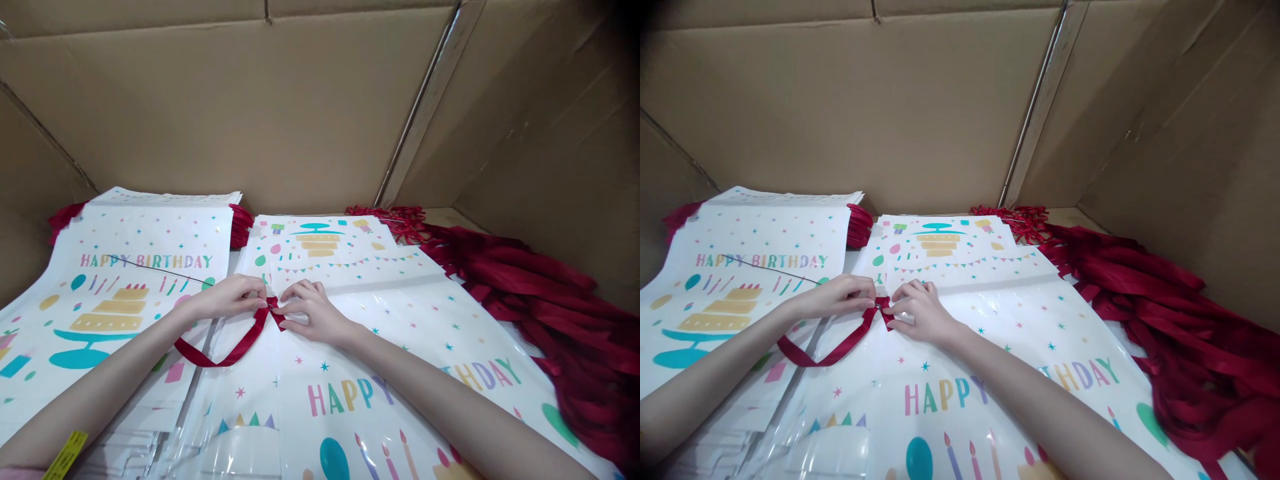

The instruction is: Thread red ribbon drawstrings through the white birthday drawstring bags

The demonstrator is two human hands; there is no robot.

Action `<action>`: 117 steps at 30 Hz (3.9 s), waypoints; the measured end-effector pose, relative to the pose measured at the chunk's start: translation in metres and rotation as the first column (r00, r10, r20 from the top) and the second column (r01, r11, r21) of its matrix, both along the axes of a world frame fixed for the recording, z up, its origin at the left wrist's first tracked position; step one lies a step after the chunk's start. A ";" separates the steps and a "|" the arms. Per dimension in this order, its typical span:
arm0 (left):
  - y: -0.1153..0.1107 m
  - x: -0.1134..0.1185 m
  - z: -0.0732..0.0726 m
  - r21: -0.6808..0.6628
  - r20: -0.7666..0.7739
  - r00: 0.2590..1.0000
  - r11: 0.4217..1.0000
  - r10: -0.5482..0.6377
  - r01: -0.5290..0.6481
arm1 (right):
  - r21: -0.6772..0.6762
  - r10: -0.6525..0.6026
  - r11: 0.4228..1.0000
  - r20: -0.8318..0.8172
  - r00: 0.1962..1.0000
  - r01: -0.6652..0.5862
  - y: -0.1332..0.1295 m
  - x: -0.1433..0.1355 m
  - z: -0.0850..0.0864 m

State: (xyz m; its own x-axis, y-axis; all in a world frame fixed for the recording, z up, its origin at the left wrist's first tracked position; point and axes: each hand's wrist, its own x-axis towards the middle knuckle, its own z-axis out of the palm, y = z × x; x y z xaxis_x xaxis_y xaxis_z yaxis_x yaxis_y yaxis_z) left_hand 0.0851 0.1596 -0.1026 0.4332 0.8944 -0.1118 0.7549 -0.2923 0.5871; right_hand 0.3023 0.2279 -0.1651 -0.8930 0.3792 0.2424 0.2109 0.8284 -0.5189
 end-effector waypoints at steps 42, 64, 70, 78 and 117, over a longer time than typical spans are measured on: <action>0.021 0.013 -0.022 0.139 -0.270 0.955 0.987 0.120 -0.084 | 0.070 -0.088 0.994 0.014 0.996 0.087 0.001 0.004 0.000; -0.070 -0.120 -0.003 0.137 -0.391 0.825 0.912 0.408 -0.386 | 0.060 -0.068 0.996 0.057 0.996 0.064 -0.002 0.004 0.002; -0.063 -0.104 0.001 0.148 -0.395 0.840 0.928 0.372 -0.341 | 0.071 -0.024 0.997 0.081 0.996 0.018 -0.002 0.005 0.001; -0.042 -0.093 0.000 0.151 -0.399 0.849 0.938 0.346 -0.311 | 0.076 -0.019 0.997 0.115 0.993 0.010 -0.003 0.006 0.006; -0.042 -0.073 -0.013 0.224 -0.393 0.866 0.946 0.309 -0.235 | 0.049 0.007 0.999 0.114 0.993 -0.013 -0.004 0.008 0.006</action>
